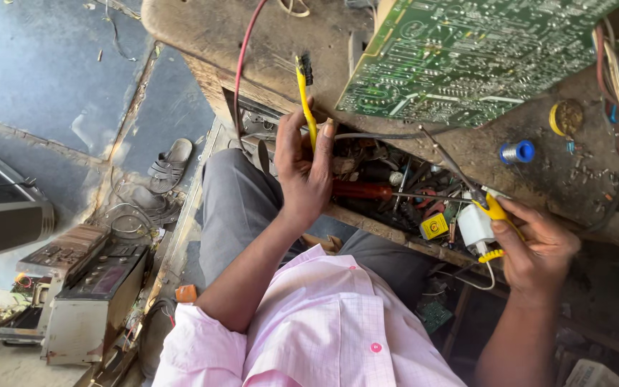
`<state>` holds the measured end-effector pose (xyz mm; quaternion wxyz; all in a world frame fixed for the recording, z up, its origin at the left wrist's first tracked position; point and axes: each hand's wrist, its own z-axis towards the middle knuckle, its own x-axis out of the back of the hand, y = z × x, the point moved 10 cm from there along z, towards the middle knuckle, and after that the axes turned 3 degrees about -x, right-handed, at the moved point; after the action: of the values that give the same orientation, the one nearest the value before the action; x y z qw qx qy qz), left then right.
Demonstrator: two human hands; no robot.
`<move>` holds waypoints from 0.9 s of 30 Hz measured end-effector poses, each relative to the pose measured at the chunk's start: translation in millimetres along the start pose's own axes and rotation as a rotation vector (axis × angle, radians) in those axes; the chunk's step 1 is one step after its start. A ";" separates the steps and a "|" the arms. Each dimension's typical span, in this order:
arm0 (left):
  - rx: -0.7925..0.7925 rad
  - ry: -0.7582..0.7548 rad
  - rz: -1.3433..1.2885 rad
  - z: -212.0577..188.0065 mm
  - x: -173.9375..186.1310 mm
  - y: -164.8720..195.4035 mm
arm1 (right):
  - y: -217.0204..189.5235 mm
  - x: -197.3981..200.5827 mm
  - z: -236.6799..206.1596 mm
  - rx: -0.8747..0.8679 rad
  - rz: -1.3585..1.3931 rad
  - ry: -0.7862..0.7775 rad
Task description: The person uses a soldering iron and a small brush to work on a green circuit board. They repeatedly apply the soldering iron to various points on the board while brushing nearby areas, then reposition the board and continue soldering.
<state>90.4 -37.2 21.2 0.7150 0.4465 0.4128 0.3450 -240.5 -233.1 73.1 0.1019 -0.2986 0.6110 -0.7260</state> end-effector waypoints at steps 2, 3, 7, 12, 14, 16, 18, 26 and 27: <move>-0.010 0.009 0.084 -2.4 5.0 -5.3 | 5.0 15.4 -10.4 0.026 0.001 -0.003; -0.034 0.016 0.158 -3.4 9.0 -5.0 | 5.2 25.9 -17.0 0.044 0.001 -0.003; -0.023 0.026 0.209 -6.3 10.0 -7.1 | 13.5 87.7 -45.6 0.006 0.023 0.061; 0.014 -0.027 0.125 -13.3 8.0 -12.2 | 21.0 162.8 -96.5 -0.071 0.085 0.394; -0.005 -0.036 -0.010 -12.0 -3.4 -9.4 | 15.5 179.1 -109.5 -0.069 0.024 0.543; 0.028 -0.022 -0.077 -13.4 -3.7 -10.1 | 10.9 190.2 -120.5 -0.093 -0.090 0.687; 0.083 -0.033 -0.100 -18.9 -6.2 -10.1 | -1.6 191.3 -115.5 -0.084 -0.351 0.745; 0.070 -0.017 -0.035 -15.7 -0.4 -10.1 | -16.6 189.8 -69.3 0.049 -0.802 0.764; 0.024 -0.016 0.092 -16.0 2.6 -8.2 | -13.4 192.4 -70.5 0.027 -0.889 0.748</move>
<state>78.1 -32.3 8.7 0.6962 0.4762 0.3905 0.3689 -431.0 -270.4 140.0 -0.4318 -0.2485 0.4121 -0.7628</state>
